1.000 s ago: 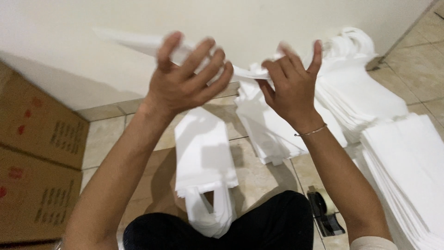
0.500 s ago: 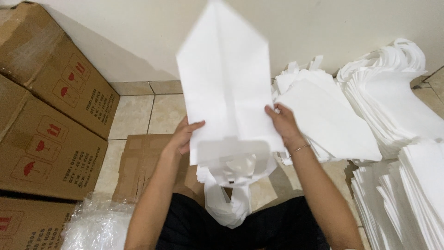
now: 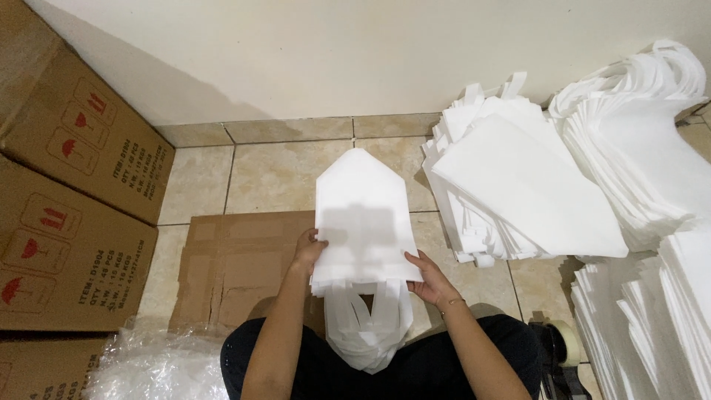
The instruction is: The person sits on the floor and repeatedly picks up white plastic bags from a large pile. They unfold each bag, smooth it out, and fold it into a compact shape before placing it onto a separate, neat stack. The process is repeated continuously throughout the video.
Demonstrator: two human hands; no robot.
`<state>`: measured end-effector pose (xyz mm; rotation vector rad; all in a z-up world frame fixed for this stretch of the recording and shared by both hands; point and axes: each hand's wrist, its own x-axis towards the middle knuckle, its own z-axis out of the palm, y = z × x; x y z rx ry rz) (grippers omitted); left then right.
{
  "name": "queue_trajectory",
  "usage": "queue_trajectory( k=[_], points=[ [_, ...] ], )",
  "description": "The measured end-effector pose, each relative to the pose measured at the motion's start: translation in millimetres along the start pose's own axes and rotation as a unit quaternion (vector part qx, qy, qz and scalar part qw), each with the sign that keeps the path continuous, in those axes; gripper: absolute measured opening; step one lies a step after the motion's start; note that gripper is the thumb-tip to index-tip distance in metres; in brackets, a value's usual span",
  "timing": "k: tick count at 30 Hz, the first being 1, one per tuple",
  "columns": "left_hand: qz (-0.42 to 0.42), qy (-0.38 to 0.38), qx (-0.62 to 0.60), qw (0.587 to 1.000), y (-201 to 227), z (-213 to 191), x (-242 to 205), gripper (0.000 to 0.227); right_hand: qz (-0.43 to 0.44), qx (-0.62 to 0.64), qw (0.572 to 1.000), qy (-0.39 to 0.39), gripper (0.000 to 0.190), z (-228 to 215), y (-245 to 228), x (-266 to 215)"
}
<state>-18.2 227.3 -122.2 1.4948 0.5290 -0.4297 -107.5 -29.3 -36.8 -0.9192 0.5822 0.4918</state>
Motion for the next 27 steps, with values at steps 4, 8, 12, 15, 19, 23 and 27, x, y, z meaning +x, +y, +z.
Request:
queue_trajectory(
  k=[4,8,12,15,19,23,27],
  points=[
    [0.017,0.02,0.0,1.0,3.7,0.9,3.6,0.048,0.011,-0.012,1.0,-0.018,0.054,-20.7,22.2,2.9],
    [0.012,0.043,0.036,0.998,24.8,8.5,-19.4,0.043,0.035,-0.007,0.999,-0.033,0.041,-22.4,35.6,-14.0],
    [0.023,0.046,0.098,0.994,21.6,7.1,-13.4,0.043,0.048,0.035,0.998,-0.023,0.045,-31.2,54.6,-16.5],
    [0.061,0.04,0.202,0.977,11.7,1.8,-4.6,0.043,0.066,-0.245,0.966,0.052,0.036,-3.2,28.5,-45.8],
    [0.096,0.024,0.24,0.966,28.6,7.6,-33.3,0.047,-0.027,-0.424,0.897,0.124,0.039,-22.6,4.9,-33.3],
    [0.091,0.043,0.282,0.954,28.6,12.7,-37.1,0.046,-0.088,-0.485,0.864,0.098,0.057,-24.9,2.0,-11.2],
    [0.073,0.063,0.379,0.921,14.3,9.9,-20.0,0.051,-0.091,-0.55,0.828,0.059,0.052,-11.1,-18.8,-26.1]
  ],
)
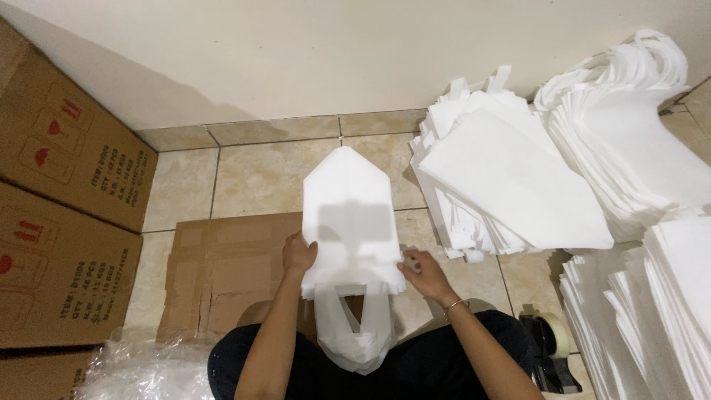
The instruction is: The person sits on the floor and repeatedly picks up white plastic bags from a large pile. They unfold each bag, smooth it out, and fold it into a compact shape before placing it onto a separate, neat stack. The process is repeated continuously throughout the video.
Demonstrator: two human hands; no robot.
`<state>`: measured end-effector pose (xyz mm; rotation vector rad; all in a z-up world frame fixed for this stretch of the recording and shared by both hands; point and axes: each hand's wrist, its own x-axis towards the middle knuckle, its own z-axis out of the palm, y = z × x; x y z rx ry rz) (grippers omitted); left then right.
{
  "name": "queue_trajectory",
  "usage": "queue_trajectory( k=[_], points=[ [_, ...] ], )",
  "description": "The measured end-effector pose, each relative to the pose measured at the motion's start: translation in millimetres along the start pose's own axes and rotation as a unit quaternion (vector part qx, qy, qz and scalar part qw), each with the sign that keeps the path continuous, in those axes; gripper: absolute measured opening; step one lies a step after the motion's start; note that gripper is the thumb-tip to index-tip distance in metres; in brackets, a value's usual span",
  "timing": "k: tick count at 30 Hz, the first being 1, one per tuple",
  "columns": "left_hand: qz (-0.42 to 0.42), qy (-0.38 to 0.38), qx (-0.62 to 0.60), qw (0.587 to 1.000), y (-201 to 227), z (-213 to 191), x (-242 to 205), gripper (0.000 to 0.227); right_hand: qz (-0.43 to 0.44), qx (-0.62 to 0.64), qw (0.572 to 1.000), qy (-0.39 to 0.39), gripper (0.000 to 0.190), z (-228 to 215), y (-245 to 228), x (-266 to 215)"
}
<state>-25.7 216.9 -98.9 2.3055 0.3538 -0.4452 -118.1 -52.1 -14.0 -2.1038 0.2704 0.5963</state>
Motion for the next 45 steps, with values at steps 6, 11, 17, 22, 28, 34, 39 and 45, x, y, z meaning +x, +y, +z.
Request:
queue_trajectory(
  k=[6,11,17,22,28,34,39,45],
  points=[
    [0.029,0.033,0.102,0.994,79.3,-22.7,-58.4,0.062,-0.144,0.054,0.952,0.263,0.034,-77.2,20.6,6.6],
    [0.177,-0.017,-0.013,0.984,136.3,37.2,-46.7,0.052,-0.123,0.014,0.92,0.372,0.025,-168.4,31.2,2.3],
    [0.138,-0.168,-0.285,0.933,221.4,112.8,-47.0,0.064,0.043,-0.095,0.905,0.412,0.038,-227.6,65.5,1.5],
    [0.06,-0.156,-0.398,0.902,259.0,153.1,-23.5,0.063,0.145,-0.112,0.919,0.348,0.058,-235.7,69.3,-16.8],
    [0.016,-0.082,-0.414,0.906,275.3,176.4,10.6,0.044,0.142,-0.123,0.927,0.325,0.058,-228.5,69.7,-22.9],
    [0.012,-0.05,-0.381,0.923,272.0,184.0,13.7,0.05,0.134,-0.131,0.932,0.309,0.063,-227.8,68.8,-27.1],
    [0.001,-0.02,-0.419,0.908,276.7,187.4,13.7,0.058,0.122,-0.139,0.938,0.293,0.061,-224.1,74.2,-27.8],
    [0.298,0.062,-0.351,0.886,350.1,128.4,-55.0,0.032,0.053,-0.141,0.933,0.326,0.065,-230.9,77.9,-20.4]
  ],
)
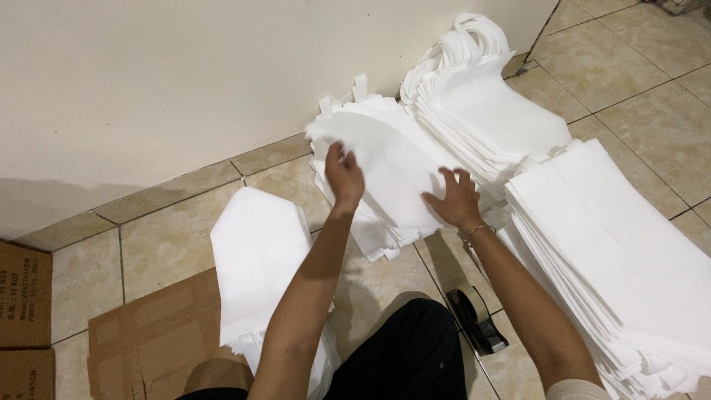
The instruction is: The person sits on the floor and repeatedly picks up white plastic bags from a large pile. They unfold each bag, smooth it out, and fold it into a compact shape before placing it onto a separate, neat stack. The process is repeated continuously throughout the video.
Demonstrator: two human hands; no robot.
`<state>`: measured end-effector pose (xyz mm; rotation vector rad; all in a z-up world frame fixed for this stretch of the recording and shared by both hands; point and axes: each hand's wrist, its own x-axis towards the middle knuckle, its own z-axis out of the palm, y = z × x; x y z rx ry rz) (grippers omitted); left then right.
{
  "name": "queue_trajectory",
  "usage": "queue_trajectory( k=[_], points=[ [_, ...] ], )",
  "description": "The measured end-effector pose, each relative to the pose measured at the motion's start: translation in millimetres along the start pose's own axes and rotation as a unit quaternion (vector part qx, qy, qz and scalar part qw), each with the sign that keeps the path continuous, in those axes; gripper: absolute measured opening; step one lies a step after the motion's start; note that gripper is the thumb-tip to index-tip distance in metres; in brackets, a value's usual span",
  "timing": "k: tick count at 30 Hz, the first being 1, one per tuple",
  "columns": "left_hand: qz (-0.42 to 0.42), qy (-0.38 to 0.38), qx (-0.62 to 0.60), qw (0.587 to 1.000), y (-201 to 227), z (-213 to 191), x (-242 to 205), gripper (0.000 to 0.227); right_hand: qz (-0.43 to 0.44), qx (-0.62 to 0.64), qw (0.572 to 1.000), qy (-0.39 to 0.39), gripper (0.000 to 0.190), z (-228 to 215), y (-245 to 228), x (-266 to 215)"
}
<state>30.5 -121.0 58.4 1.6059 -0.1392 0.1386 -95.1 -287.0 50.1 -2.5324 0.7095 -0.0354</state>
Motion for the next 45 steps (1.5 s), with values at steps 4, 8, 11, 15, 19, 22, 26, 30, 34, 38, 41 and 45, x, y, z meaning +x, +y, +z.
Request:
queue_trajectory(
  k=[4,8,11,15,19,22,26,30,34,38,41,45],
  points=[
    [0.204,-0.077,0.067,0.974,96.8,-6.6,-20.0,0.023,-0.219,0.07,0.945,0.233,0.05,-51.1,-59.9,-32.0],
    [0.504,-0.057,0.236,0.829,143.4,-7.5,-27.7,0.02,-0.427,-0.188,0.739,0.486,0.035,-103.4,-111.0,-59.3],
    [0.637,0.025,0.284,0.716,173.5,-18.6,-25.2,0.012,-0.43,-0.321,0.657,0.529,0.023,-130.9,-127.3,-67.0],
    [0.697,0.073,0.303,0.646,196.6,-44.3,-24.9,0.016,-0.378,-0.335,0.731,0.458,0.014,-144.6,-134.7,-78.0],
    [0.615,0.086,0.253,0.742,171.0,-83.2,-40.7,0.012,-0.303,-0.103,0.881,0.348,0.007,-131.4,-140.9,-73.9],
    [0.455,0.036,0.23,0.86,81.7,-116.3,-54.6,0.021,-0.171,0.108,0.979,0.025,0.055,-82.6,-145.4,-81.3],
    [-0.328,-0.04,-0.096,0.939,24.8,-146.6,-110.1,0.069,-0.173,-0.101,0.942,-0.268,0.064,-4.6,-145.1,-111.2],
    [-0.445,-0.121,-0.224,0.859,-17.3,-152.4,-127.4,0.081,-0.157,0.003,0.92,-0.359,0.069,43.2,-137.4,-120.9],
    [-0.388,-0.133,-0.072,0.909,-82.3,-141.4,-110.4,0.059,-0.174,0.023,0.912,-0.371,0.083,48.2,-148.9,-133.9],
    [-0.248,-0.144,0.064,0.956,-21.1,-140.0,-102.8,0.05,-0.146,-0.149,0.928,-0.31,0.088,58.1,-156.5,-137.6],
    [-0.156,-0.129,0.07,0.977,15.8,-137.1,-108.6,0.044,-0.178,-0.19,0.954,-0.151,0.075,71.6,-156.7,-135.3],
    [0.012,-0.114,0.001,0.993,54.9,-134.0,-108.7,0.042,-0.243,-0.161,0.956,0.025,0.054,53.0,-156.5,-127.5]
  ],
)
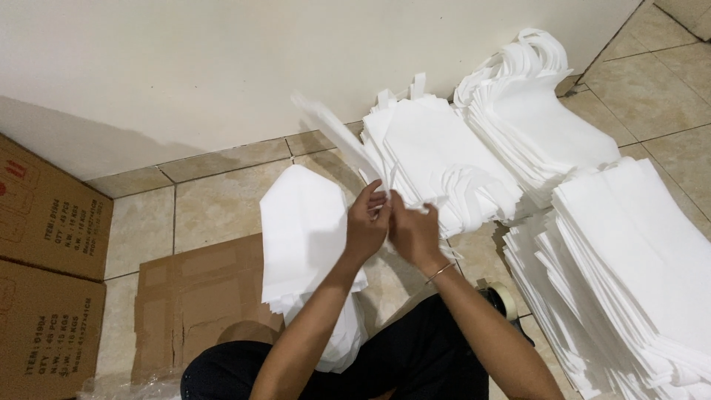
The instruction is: The person sits on the floor and repeatedly picks up white plastic bags from a large pile. They unfold each bag, smooth it out, and fold it into a compact shape before placing it onto a separate, neat stack. The process is repeated continuously throughout the video.
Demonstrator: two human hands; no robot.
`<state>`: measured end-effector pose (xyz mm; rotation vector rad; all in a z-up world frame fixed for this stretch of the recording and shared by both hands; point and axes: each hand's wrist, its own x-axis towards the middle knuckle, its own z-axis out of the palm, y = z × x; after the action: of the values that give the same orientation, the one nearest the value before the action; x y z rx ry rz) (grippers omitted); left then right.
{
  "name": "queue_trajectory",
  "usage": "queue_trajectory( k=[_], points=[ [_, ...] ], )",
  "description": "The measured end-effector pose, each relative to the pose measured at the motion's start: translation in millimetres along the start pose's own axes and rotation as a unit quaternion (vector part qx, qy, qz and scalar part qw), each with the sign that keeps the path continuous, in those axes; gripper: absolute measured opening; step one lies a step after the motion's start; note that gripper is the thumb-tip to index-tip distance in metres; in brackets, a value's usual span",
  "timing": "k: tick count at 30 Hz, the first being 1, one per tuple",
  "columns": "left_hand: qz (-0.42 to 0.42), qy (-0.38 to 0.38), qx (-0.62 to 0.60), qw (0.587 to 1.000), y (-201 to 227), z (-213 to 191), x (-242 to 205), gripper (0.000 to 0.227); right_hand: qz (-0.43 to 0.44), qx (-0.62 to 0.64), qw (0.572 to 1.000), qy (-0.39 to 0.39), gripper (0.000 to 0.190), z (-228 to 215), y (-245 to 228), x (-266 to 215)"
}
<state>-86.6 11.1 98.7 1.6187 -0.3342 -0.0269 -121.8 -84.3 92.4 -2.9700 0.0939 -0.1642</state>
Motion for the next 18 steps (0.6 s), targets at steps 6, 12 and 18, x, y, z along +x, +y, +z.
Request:
queue_trajectory(
  k=[6,12,18],
  points=[
    [-0.125,0.134,-0.027,0.983,-59.3,-65.6,34.8,0.069,0.005,0.534,0.845,0.025,0.033,-46.6,23.2,-0.4],
    [-0.133,0.051,-0.253,0.957,-52.8,-131.6,29.6,0.041,0.032,0.655,0.755,0.025,0.031,-21.8,17.4,10.5],
    [-0.104,0.067,-0.129,0.984,-34.4,-167.3,38.3,0.026,0.051,0.751,0.657,0.033,0.044,-4.6,-5.9,28.8]
  ],
)
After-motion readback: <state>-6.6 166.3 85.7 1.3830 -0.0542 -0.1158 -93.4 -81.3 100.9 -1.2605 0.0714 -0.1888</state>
